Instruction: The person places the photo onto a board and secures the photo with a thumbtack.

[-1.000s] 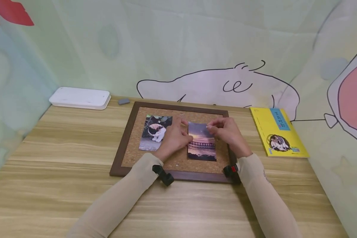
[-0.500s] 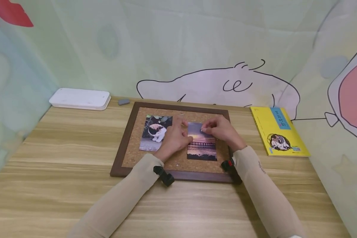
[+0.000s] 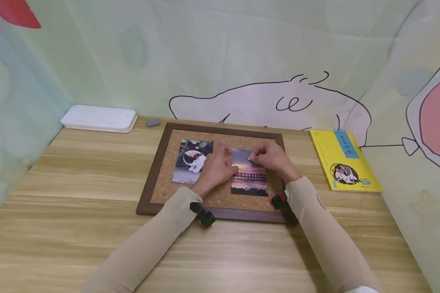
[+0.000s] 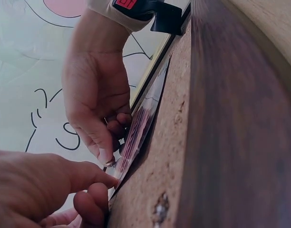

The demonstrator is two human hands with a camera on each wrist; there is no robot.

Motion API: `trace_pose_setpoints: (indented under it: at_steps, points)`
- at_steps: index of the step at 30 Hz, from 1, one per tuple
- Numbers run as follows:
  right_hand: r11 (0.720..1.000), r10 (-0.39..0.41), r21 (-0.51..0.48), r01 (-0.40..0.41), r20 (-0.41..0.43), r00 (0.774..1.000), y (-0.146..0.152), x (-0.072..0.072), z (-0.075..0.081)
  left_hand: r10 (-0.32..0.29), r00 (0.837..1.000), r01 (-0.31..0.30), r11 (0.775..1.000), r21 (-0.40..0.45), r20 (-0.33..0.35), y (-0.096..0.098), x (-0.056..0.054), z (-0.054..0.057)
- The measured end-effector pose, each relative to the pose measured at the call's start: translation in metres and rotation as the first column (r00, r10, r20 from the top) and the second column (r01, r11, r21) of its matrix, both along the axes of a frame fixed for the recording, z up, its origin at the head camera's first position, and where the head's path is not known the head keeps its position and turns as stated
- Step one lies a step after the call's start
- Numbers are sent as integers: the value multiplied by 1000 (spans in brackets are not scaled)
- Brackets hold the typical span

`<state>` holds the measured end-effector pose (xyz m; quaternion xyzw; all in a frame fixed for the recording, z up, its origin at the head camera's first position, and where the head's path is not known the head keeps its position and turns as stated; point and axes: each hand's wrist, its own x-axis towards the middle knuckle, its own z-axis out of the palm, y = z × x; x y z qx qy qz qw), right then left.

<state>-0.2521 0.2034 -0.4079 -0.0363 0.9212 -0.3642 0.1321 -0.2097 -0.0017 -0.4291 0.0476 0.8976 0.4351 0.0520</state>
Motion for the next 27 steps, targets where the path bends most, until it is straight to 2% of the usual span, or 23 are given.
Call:
trace_pose_setpoints:
  at_steps: [8, 15, 21, 27]
  points:
    - [998, -66, 19, 65, 76, 995, -6, -6, 5, -1, 1000, 1, 1000, 3, 10, -1, 0, 0]
    - [995, -100, 18, 99, 48, 994, -8, -5, 6, -9, 1000, 9, 1000, 12, 5, 0, 0, -1]
    - [994, -88, -54, 91, 49, 995, -4, -3, 3, -10, 1000, 10, 1000, 6, 9, 1, -1, 0]
    - [994, -79, -65, 82, 44, 996, -5, -1, 3, -11, 1000, 11, 1000, -2, 15, 1, 0, 0]
